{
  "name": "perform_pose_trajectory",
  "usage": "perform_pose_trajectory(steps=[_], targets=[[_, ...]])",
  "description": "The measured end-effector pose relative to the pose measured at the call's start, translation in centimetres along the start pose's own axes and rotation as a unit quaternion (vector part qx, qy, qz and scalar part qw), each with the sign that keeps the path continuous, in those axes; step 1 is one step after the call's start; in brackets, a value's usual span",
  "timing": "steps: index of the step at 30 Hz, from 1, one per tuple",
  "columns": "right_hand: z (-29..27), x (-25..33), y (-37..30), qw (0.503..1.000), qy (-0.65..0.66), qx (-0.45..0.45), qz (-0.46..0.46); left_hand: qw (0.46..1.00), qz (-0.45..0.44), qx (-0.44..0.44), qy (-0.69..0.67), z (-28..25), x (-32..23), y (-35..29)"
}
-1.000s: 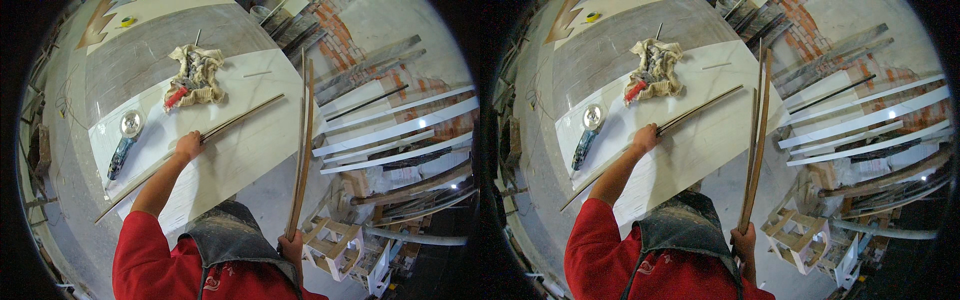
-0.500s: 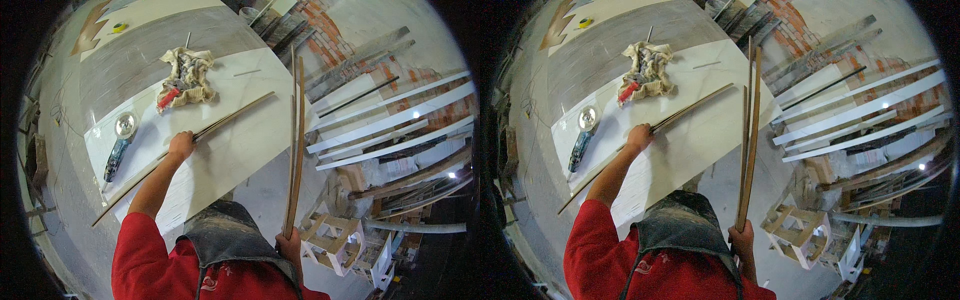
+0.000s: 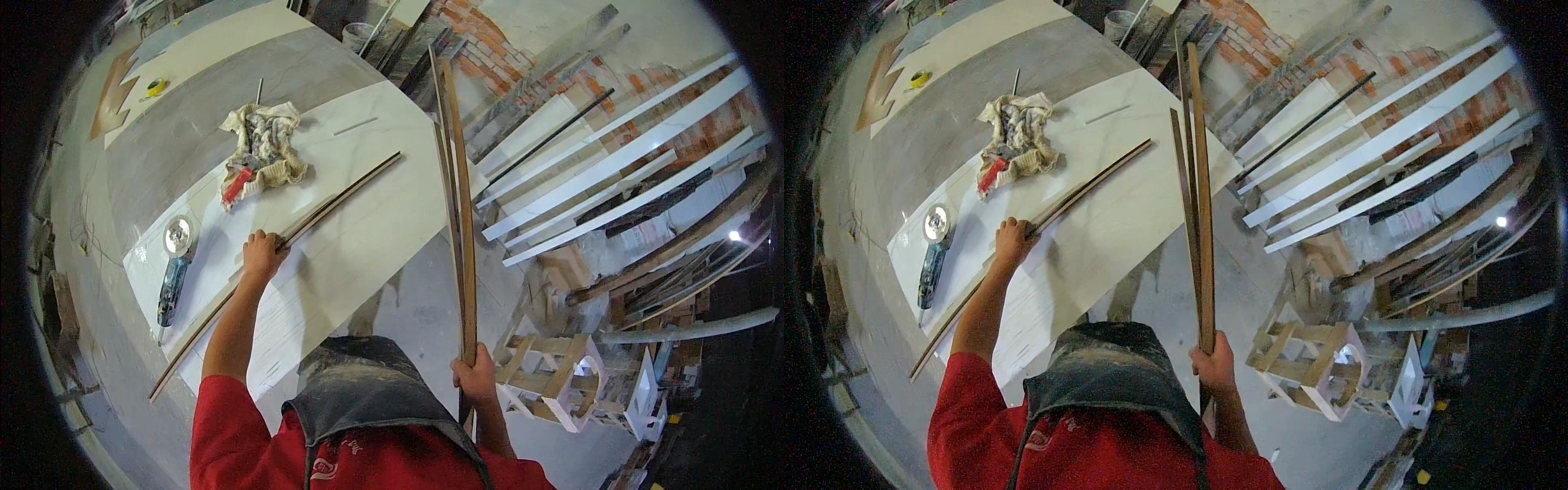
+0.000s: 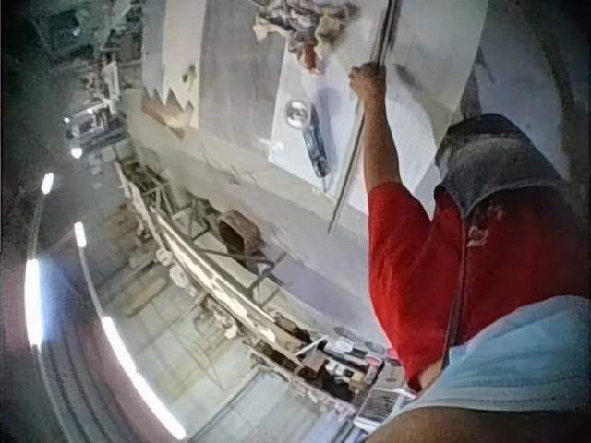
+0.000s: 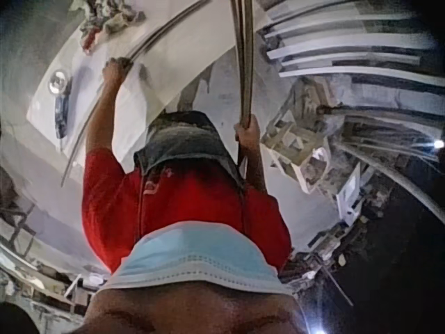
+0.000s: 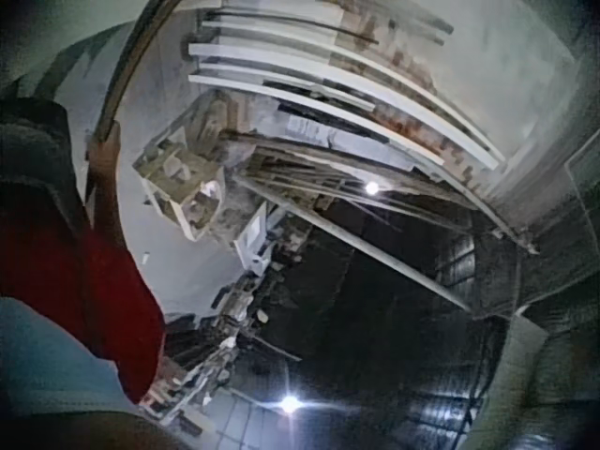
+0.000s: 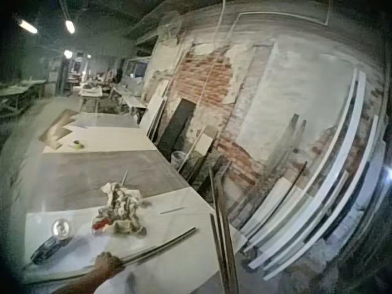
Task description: The person gathers thin wooden strips from a drying rack and places them on a workbench. Using an angle grinder, the person sands the edges of the strips one by one, flipping them to smooth both sides.
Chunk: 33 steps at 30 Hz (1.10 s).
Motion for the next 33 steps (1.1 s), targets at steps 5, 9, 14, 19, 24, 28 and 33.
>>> perform_pose_trajectory(steps=[5,9,14,19,24,28,33], targets=[[-1.3,2.9,2.1,0.998,0.027,0.037,-0.044,1.0,-0.015,-0.007,-0.016,0.6,0.4,-0.5],[-2.2,5.4,4.5,0.994,0.055,0.039,-0.088,0.997,0.011,-0.073,0.017,-0.4,-0.2,-2.5],[-4.2,10.7,6.4,0.984,0.061,0.015,-0.166,0.993,0.039,-0.078,-0.084,-1.9,-6.1,-8.6],[-5.9,18.3,8.1,0.956,0.167,0.024,-0.242,0.937,0.134,0.113,-0.302,-0.6,-20.1,-15.7],[-8.0,28.2,9.2,0.898,0.189,0.077,-0.39,0.864,0.289,0.181,-0.371,-1.8,-33.1,-17.8],[-9.1,37.6,5.2,0.802,0.094,0.131,-0.576,0.824,0.328,0.168,-0.431,-6.6,-37.1,-17.3],[-10.5,46.0,0.0,0.743,0.049,0.155,-0.649,0.788,0.33,0.046,-0.518,-11.8,-36.0,-17.2]])
Point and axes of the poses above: each hand's wrist, its own y-axis towards the middle knuckle, its own z-axis out of the palm, x = y × z, the point moved 6 cm from there along y, towards the middle knuckle
